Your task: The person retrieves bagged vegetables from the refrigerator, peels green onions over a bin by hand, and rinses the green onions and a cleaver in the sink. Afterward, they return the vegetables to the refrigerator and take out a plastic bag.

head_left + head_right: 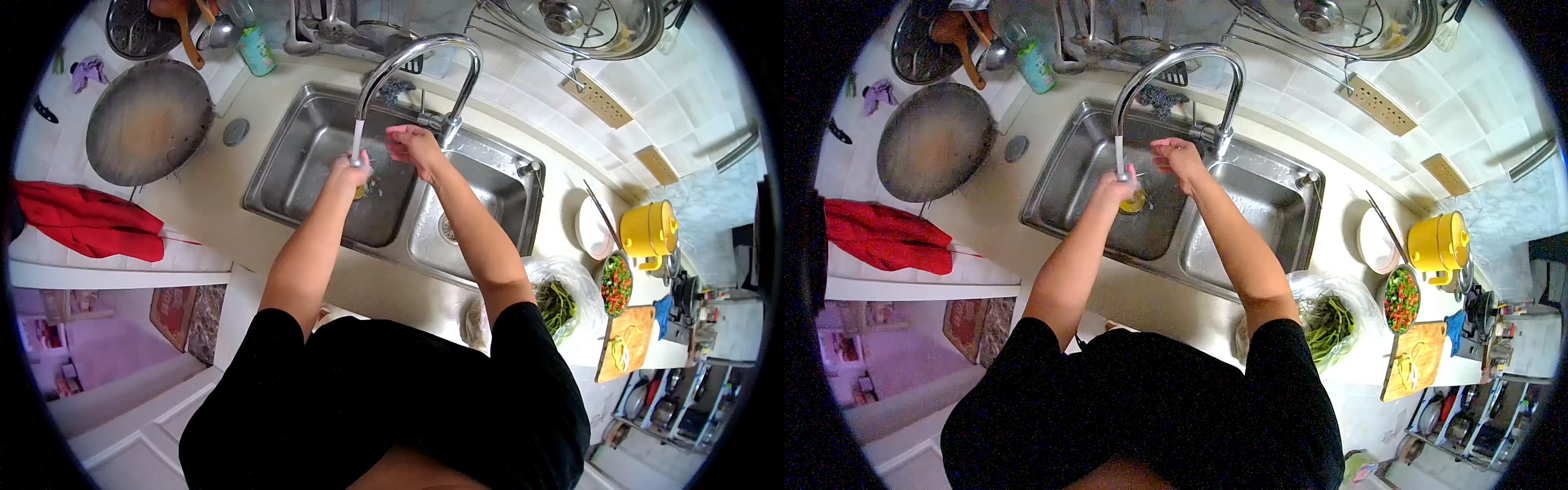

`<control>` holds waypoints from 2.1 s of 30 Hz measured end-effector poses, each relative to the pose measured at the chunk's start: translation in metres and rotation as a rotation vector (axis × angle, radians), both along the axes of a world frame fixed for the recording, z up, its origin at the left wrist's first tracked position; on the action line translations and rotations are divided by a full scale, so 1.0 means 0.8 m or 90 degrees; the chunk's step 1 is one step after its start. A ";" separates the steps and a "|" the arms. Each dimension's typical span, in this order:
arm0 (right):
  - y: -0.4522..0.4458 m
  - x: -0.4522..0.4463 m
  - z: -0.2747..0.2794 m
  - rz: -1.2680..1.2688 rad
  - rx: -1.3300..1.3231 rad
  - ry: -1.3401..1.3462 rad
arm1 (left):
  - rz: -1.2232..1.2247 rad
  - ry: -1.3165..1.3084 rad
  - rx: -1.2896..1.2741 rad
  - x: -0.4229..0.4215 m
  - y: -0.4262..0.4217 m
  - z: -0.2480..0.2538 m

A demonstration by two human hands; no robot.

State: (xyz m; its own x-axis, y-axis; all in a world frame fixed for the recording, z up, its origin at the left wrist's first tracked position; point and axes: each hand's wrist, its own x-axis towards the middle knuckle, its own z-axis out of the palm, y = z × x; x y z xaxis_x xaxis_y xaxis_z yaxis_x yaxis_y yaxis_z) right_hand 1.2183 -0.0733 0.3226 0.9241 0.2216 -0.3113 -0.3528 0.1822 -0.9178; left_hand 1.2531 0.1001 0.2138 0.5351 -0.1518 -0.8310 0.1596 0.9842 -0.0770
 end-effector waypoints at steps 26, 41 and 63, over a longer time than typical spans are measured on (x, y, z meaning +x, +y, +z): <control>-0.041 0.149 -0.059 0.311 -1.428 -0.580 | -1.315 -0.306 1.496 -0.200 0.029 0.081; 0.105 -0.060 -0.036 0.276 -0.198 0.151 | -0.737 -0.301 0.884 -0.172 0.056 0.115; 0.095 -0.281 -0.079 -0.120 -0.189 -0.115 | -0.848 -0.612 1.222 -0.206 0.153 0.115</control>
